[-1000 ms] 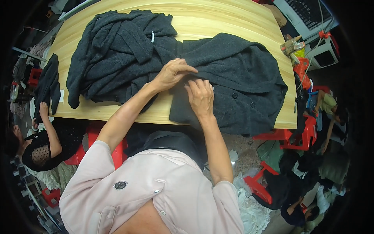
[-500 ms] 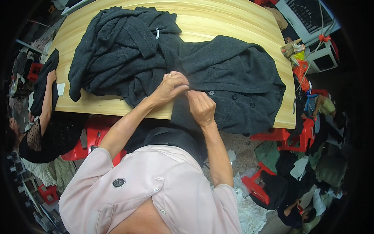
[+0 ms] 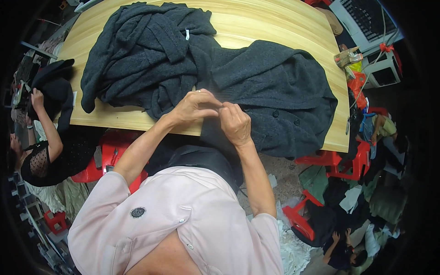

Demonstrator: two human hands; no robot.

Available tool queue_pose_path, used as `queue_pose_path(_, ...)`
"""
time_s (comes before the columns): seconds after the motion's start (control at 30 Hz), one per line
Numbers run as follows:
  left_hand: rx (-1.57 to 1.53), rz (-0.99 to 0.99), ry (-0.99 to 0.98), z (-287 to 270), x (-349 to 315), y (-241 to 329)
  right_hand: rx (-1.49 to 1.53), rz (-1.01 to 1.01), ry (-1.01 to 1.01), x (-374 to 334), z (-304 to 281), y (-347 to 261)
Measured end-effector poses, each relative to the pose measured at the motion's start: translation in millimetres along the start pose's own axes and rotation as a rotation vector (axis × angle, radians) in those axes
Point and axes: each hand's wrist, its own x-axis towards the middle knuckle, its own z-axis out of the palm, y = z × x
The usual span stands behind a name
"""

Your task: The recorder is buttoning and inspecting dark grey sweaters or cardigans at a work table in a garment factory.

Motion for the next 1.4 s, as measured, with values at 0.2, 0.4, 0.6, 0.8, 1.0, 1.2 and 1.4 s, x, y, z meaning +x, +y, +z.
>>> queue_pose_path(0.2,-0.191,-0.211,0.032,11,1,-4,0.012,0.042,0.043,-2,2,-1)
queue_pose_path(0.4,-0.142,-0.158,0.185,25,0,-8,0.05,0.138,0.02,-8,7,2)
queue_pose_path(0.6,-0.001,0.056,0.164,16,9,-14,0.215,0.308,0.084,-1,9,6)
queue_pose_path(0.8,0.05,0.093,0.233,17,19,-6,0.293,0.427,0.122,12,2,4)
queue_pose_path(1.0,0.201,0.102,0.352,42,-8,-1,0.194,0.333,0.111,-9,15,-19)
queue_pose_path(1.2,0.508,0.234,0.162,8,-9,2,0.011,0.297,0.139,5,0,-29)
queue_pose_path(1.4,0.484,0.144,-0.103,-14,5,16,-0.194,0.354,0.073,-11,-45,8)
